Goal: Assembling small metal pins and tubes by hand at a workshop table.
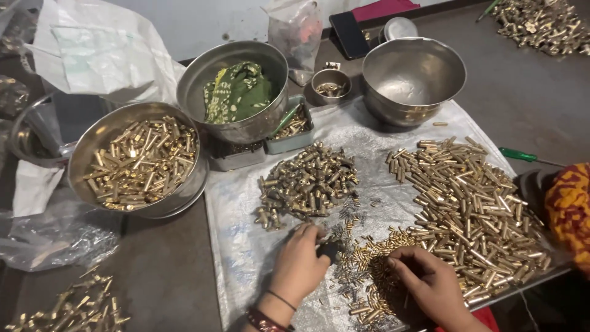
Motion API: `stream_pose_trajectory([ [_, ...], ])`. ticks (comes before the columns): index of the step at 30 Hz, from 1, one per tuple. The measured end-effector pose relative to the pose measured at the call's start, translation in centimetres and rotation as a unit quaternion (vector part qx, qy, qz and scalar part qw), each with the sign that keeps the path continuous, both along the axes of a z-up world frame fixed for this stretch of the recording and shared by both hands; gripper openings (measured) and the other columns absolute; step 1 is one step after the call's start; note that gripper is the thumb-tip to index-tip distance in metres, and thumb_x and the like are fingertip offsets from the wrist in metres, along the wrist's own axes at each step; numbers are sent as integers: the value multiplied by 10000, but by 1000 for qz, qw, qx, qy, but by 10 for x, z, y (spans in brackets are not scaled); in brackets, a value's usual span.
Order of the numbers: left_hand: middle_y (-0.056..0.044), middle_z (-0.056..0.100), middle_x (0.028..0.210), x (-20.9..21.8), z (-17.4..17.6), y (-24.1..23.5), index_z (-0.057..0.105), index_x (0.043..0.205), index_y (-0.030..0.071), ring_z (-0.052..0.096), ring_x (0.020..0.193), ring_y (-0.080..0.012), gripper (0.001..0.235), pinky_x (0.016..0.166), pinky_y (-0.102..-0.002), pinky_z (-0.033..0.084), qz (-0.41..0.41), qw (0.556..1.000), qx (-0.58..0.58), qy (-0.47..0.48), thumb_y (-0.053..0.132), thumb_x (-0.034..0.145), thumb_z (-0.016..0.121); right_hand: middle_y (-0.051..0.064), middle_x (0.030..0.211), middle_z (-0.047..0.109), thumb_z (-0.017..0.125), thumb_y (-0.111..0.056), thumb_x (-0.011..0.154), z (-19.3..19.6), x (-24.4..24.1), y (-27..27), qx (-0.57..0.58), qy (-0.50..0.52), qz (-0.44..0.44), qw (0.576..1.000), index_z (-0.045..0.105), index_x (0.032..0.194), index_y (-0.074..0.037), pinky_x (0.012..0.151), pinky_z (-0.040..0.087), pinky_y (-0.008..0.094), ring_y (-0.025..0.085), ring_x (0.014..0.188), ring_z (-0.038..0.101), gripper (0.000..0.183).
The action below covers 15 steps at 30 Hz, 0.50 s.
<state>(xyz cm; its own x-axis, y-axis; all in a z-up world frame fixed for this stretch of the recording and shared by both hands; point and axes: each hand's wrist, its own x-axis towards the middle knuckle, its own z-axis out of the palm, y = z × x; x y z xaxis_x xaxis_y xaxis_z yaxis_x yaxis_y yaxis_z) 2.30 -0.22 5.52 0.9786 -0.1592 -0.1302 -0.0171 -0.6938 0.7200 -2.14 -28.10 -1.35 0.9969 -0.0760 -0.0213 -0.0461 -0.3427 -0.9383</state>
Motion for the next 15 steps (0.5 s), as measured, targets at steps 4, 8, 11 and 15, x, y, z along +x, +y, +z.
stream_pose_trajectory([
  [4, -117, 667, 1191, -5, -1, -3, 663, 1133, 85, 673, 1073, -335, 383, 950, -433, 525, -9, 1000, 11, -9, 125, 760, 738, 51, 911, 796, 757, -106, 853, 1, 2, 0, 4, 0, 1, 1000, 763, 1016, -11, 783, 572, 272, 113, 847, 709, 189],
  [8, -135, 627, 1199, -14, 7, -13, 657, 1208, 121, 648, 1054, -357, 467, 925, -448, 519, -6, 1000, 14, -22, 115, 749, 745, 46, 901, 781, 761, -114, 856, 5, 3, 4, -29, 4, 0, 1000, 771, 1008, -20, 763, 575, 275, 117, 816, 711, 179],
  [11, -114, 652, 1169, -13, -5, -13, 676, 1180, 124, 657, 1047, -321, 431, 917, -428, 531, -14, 999, -9, -28, 51, 759, 727, 45, 893, 794, 762, -117, 854, 9, 3, 6, -40, -8, 6, 999, 771, 1004, -26, 755, 577, 273, 115, 807, 714, 175],
  [15, -71, 727, 1107, -10, -8, 5, 738, 1105, 125, 698, 967, -215, 409, 827, -368, 578, 34, 971, -234, 40, -84, 761, 668, 46, 910, 806, 761, -109, 846, 8, 2, 5, -27, -29, 6, 999, 765, 998, -23, 773, 581, 266, 104, 831, 721, 175],
])
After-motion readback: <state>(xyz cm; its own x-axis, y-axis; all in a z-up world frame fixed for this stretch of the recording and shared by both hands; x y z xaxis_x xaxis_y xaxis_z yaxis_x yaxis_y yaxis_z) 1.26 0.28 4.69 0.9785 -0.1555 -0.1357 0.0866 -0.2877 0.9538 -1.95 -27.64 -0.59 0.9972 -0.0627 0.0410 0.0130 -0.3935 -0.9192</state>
